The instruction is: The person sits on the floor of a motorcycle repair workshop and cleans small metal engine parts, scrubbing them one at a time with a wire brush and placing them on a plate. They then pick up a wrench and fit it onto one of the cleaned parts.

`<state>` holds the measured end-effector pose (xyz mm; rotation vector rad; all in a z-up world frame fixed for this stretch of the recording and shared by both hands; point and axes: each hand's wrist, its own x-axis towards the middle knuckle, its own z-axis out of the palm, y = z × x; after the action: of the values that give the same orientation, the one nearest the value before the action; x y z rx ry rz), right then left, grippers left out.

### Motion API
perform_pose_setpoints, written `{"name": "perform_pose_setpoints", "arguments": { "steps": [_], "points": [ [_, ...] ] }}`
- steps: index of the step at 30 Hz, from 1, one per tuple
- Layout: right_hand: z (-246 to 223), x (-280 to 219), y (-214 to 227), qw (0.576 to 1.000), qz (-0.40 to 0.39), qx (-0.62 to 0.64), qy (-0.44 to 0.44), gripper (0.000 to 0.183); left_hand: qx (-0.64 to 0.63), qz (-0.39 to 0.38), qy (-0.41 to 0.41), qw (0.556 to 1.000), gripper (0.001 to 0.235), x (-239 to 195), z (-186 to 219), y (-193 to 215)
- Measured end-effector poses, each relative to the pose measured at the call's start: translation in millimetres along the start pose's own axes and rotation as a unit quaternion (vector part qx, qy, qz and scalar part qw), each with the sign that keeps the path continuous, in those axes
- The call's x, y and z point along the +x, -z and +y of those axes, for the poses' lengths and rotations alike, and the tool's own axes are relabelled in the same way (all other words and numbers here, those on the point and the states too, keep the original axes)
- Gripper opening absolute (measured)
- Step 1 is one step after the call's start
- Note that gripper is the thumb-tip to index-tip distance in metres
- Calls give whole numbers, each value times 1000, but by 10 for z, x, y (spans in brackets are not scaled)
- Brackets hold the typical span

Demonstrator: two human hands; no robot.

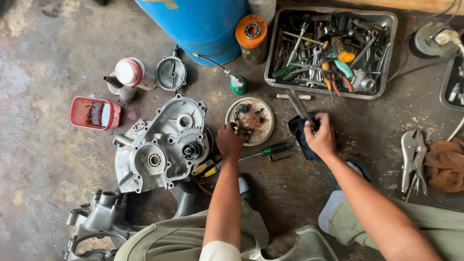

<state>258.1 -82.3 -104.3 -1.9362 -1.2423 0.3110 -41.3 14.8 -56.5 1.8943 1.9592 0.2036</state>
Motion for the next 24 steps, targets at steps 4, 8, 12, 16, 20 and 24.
{"name": "perform_pose_setpoints", "arguments": {
  "steps": [4,8,12,16,20,24],
  "points": [
    [-353,43,16,998,-37,41,-10,27,-2,19,-4,1000,26,107,-292,-279],
    [-464,85,-77,997,-52,48,-11,29,6,28,20,999,21,55,-278,-185],
    [-540,119,-183,996,-66,61,-1,28,21,12,10,1000,21,38,-255,-78],
    [-572,137,-257,993,-85,86,-8,26,-27,41,-16,999,24,-28,-247,-20],
    [-585,168,-269,991,-96,96,-11,27,-23,21,-50,998,20,6,-286,-121],
    [-684,180,-193,990,-102,94,-17,27,13,1,-67,998,22,70,-310,-244]
  ]
}}
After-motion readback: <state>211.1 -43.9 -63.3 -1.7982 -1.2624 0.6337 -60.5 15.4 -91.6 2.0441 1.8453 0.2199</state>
